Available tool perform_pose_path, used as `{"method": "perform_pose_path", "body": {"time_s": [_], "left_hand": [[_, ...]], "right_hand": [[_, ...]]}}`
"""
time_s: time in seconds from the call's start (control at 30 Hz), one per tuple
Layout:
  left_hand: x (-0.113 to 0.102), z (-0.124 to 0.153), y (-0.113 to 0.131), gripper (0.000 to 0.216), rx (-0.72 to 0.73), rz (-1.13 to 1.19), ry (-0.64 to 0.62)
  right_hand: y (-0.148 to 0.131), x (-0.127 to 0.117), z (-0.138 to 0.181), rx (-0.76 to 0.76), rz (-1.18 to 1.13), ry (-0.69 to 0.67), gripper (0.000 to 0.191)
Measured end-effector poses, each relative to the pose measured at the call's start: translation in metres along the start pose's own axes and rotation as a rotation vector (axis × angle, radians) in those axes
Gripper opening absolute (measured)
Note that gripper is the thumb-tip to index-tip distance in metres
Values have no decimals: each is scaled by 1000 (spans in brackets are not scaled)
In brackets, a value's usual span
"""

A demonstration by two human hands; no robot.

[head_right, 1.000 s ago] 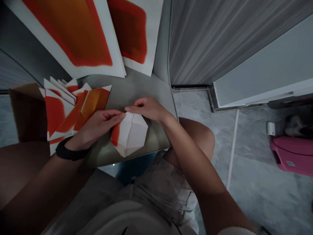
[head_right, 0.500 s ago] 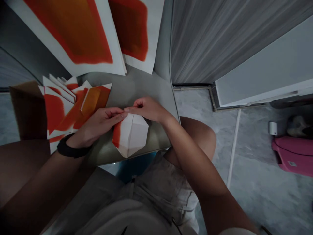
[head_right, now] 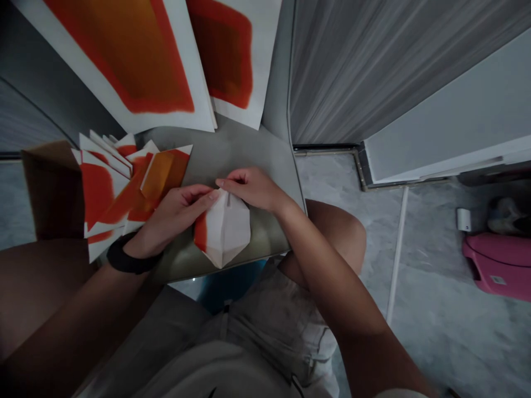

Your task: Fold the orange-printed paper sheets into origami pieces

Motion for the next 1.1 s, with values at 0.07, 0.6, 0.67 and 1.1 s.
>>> {"method": "perform_pose_path", "body": {"time_s": [0.07, 0.6, 0.67, 1.1], "left_hand": [[0, -1, 2, 38, 18, 19, 22], [-8, -5, -15, 38, -11, 134, 164], [-12, -4, -15, 36, -11, 156, 204], [-15, -1, -6, 32, 68, 131, 274]], "right_hand": [[-2, 0, 1, -12, 16, 8, 56], [5, -6, 2, 57, -188, 73, 55], [6, -6, 2, 65, -232, 70, 48], [15, -1, 4, 75, -308, 51, 31]]}}
Point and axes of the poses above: each hand's wrist, its own z-axis away from the middle knuckle, its own x-axis out of the palm, y = z × x, the point moved 9 cm from there along -z, towards the middle knuckle, and after that the axes turned 10 degrees about y, right-handed, at the moved point
